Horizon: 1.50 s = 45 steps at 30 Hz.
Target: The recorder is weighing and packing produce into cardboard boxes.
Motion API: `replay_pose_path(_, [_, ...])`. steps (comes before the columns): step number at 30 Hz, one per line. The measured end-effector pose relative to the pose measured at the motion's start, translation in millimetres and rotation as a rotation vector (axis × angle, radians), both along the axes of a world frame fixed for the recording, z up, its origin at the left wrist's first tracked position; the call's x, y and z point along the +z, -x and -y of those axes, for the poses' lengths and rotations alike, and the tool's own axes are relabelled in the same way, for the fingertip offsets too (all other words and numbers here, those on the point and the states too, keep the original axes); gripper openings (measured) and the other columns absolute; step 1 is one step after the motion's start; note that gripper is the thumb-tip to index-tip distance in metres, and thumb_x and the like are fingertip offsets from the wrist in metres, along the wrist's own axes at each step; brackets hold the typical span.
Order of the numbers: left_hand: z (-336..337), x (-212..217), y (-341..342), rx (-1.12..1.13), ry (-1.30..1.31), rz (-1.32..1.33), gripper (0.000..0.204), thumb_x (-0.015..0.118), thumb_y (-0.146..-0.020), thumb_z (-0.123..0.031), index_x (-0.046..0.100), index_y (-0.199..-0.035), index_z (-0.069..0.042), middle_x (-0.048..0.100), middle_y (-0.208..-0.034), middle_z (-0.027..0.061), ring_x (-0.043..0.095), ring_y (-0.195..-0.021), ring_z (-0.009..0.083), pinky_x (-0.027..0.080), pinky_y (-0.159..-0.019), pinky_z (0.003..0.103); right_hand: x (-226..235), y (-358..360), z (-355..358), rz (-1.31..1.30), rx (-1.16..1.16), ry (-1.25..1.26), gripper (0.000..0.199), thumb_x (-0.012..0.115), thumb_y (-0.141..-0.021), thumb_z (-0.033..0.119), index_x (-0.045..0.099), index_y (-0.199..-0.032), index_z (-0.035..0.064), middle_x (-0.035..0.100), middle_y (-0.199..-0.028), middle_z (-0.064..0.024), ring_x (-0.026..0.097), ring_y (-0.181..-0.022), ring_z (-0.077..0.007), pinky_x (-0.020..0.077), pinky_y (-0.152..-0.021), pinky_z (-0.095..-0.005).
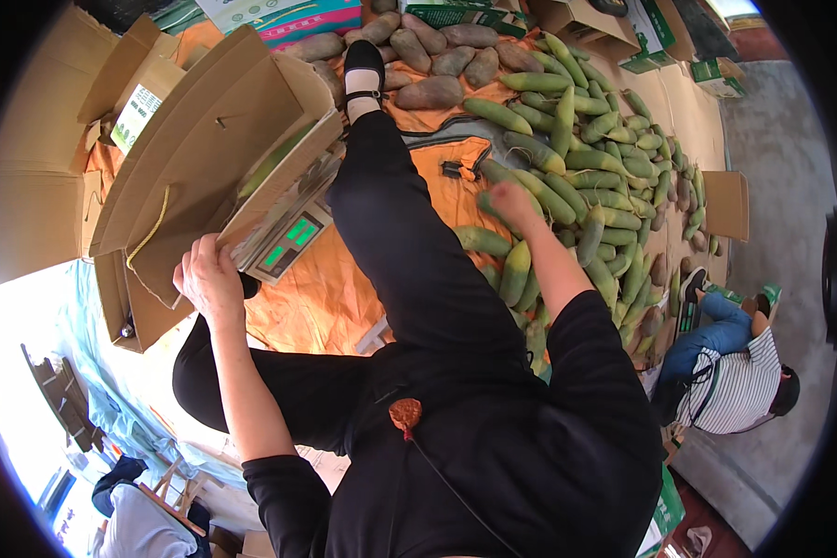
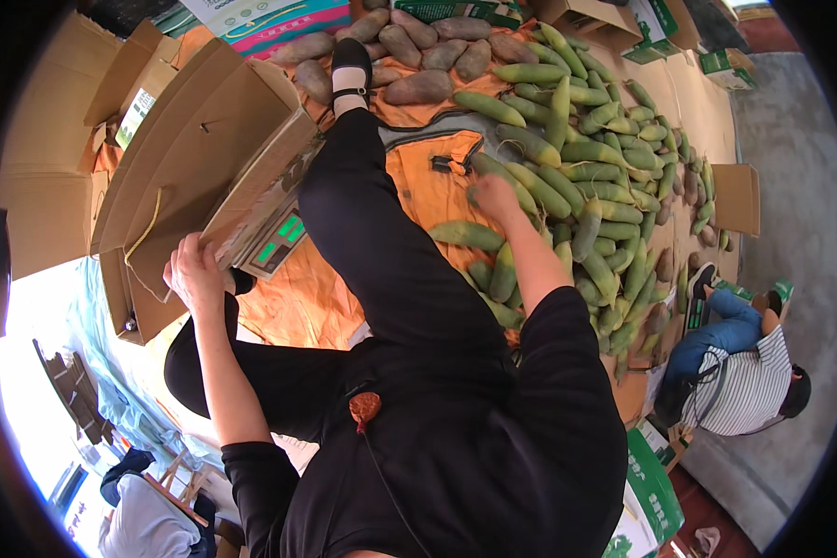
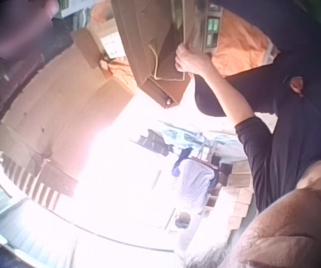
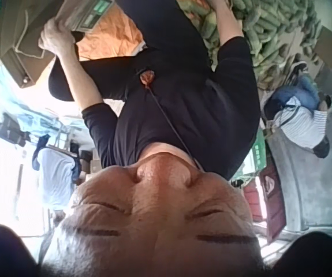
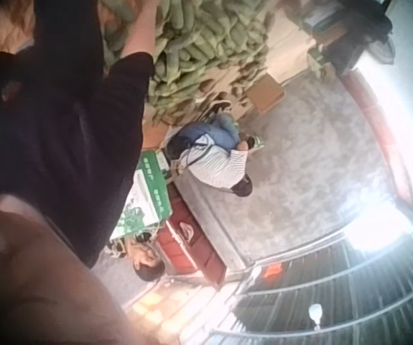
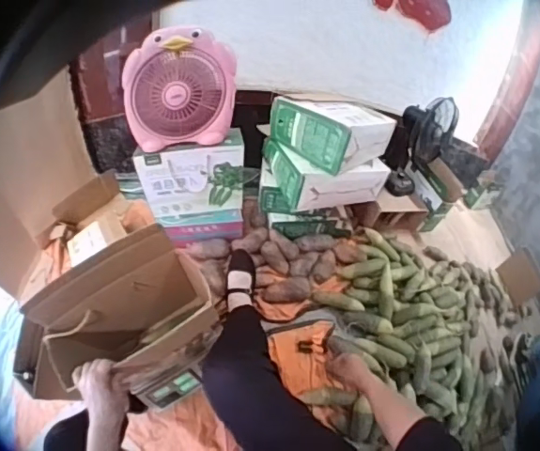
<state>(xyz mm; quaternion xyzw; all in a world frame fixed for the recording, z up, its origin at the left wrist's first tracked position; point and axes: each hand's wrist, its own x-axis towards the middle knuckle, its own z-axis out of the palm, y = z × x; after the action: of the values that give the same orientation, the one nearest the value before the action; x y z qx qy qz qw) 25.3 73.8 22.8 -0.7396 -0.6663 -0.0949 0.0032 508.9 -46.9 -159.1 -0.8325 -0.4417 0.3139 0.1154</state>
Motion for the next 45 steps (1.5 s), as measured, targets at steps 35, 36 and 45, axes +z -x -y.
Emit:
replay_pose_path(35, [0.5,5.9,-1.1,-0.006,-0.012,0.018,0.018,0.062,-0.076,-0.011,0.064,-0.094,-0.011,0.064,-0.091,0.0045,0.058,-0.091,0.025,0.037,-0.091,0.04,-15.4,52.8,119.5,0.212,-0.757,0.355,0.089,0.088,-0.053,0.04,0.038,-0.116,0.0012,0.054,-0.118,-0.025,0.054,-0.111,-0.0419,0.0464,-0.093,-0.0451])
replay_pose_path(36, [0.2,7.0,-1.7,-0.007,0.002,0.01,0.017,0.062,-0.077,-0.011,0.064,-0.094,-0.011,0.063,-0.09,0.0047,0.058,-0.092,0.025,0.037,-0.091,0.04,-11.6,51.2,118.0,0.185,-0.74,0.33,0.089,0.088,-0.052,0.039,0.04,-0.116,0.0011,0.055,-0.117,-0.0239,0.055,-0.11,-0.0411,0.0466,-0.093,-0.0444])
replay_pose_path(45, [-1.0,7.2,0.7,-0.007,-0.037,0.084,0.011,0.064,-0.077,-0.011,0.063,-0.087,-0.011,0.062,-0.085,0.0031,0.058,-0.088,0.0236,0.037,-0.09,0.04,60.2,51.4,-13.3,-0.361,-0.294,-0.422,0.068,0.079,-0.059,0.002,0.045,-0.118,0.0012,0.056,-0.113,-0.0132,0.056,-0.105,-0.0246,0.0446,-0.09,-0.0354])
